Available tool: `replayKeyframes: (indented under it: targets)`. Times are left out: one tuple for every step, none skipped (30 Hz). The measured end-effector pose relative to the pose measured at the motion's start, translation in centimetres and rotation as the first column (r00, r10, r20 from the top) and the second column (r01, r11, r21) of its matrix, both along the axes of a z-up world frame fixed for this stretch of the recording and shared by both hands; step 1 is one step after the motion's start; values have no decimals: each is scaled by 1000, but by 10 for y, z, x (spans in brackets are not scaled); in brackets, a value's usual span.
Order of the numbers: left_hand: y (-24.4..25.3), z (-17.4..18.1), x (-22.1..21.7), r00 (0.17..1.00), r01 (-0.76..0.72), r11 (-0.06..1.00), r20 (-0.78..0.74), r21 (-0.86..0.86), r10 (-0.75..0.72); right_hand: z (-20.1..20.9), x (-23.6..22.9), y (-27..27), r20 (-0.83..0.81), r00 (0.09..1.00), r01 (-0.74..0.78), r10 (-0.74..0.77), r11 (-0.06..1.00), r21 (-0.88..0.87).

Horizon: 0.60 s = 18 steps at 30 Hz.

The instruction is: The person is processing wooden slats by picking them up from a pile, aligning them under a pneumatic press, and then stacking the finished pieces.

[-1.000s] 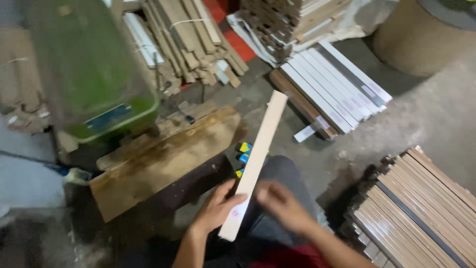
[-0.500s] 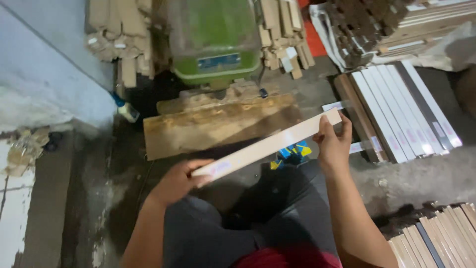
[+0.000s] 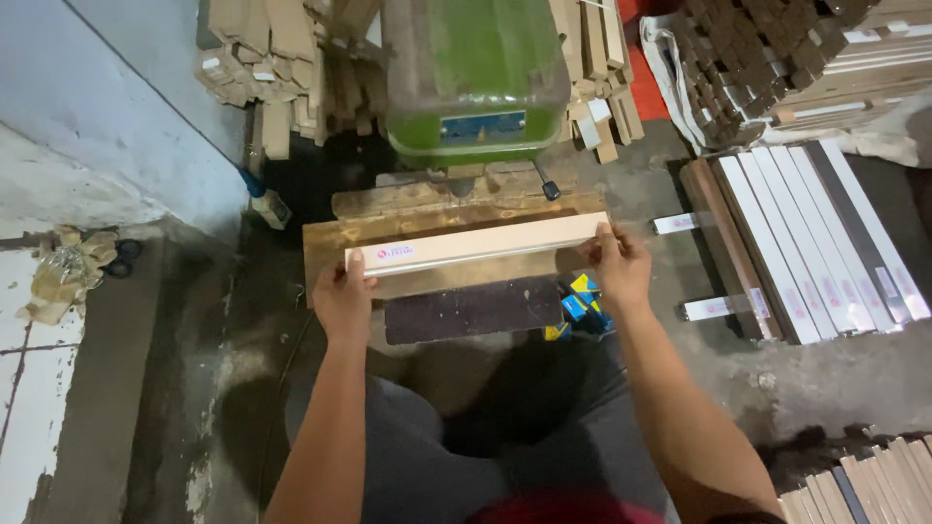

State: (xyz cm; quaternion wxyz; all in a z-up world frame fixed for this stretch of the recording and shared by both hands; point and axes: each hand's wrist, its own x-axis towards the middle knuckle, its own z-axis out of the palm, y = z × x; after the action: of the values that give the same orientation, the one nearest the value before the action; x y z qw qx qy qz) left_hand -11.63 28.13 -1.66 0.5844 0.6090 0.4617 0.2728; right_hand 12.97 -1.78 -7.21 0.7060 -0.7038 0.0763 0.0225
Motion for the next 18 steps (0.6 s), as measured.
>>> replayKeyframes:
  targets:
    - [2,2,3,1000,-2,1000,2,1,2,-1,4,-3,2,1000,-2,2,1000,1]
    - [3,4,5,1000,9,999,19,31,-10,-3,9,-6,32,997,-68,73,987,-142]
    - [5,6,7,999,20,998,36,62,-22,-4,14,-8,52,988,-127,148,950,-284]
    - [4,6,11,999,16,998,37,62,-18,-6,17,-3,52,987,-131,152,950,-283]
    - [3,7,15,995,-16,998,100,59,10,-8,20,2,37,986,-142,165,925,-352]
    - [3,7,19,986,-48,997,163,55,38,-10,25,8,22,984,-152,178,896,-418]
    - [13,-15,23,985,-53,997,165,56,43,-10,31,8,24,983,-156,182,896,-417]
    - [24,-36,26,989,-40,994,148,99,25,-10,36,7,-4,979,-186,202,895,-405]
    - [34,-59,29,991,-27,990,131,141,9,-11,41,7,-32,975,-216,221,894,-392]
    - [40,-67,33,992,-27,990,128,142,9,-16,44,9,-34,974,-217,222,895,-391]
    - [45,-76,38,999,-38,964,25,265,32,-20,47,10,-8,971,-220,237,887,-406]
    - [50,-85,44,995,-33,923,-73,384,66,-25,51,11,19,968,-220,251,880,-421]
    - [47,-80,47,995,-32,922,-74,385,66,-25,52,13,19,968,-220,250,880,-420]
    - [42,-75,48,987,-35,911,-127,411,95,-27,52,14,20,967,-221,253,881,-418]
    - [38,-70,50,976,-36,899,-179,437,126,-28,52,14,22,967,-223,255,881,-416]
    - [41,-73,49,975,-33,899,-182,436,124,-34,55,12,18,967,-223,253,881,-417]
    - [45,-76,49,970,-45,923,-203,383,132,-40,58,10,60,961,-222,270,884,-412]
    - [49,-77,51,965,-60,942,-220,330,139,-45,63,8,106,952,-221,286,887,-406]
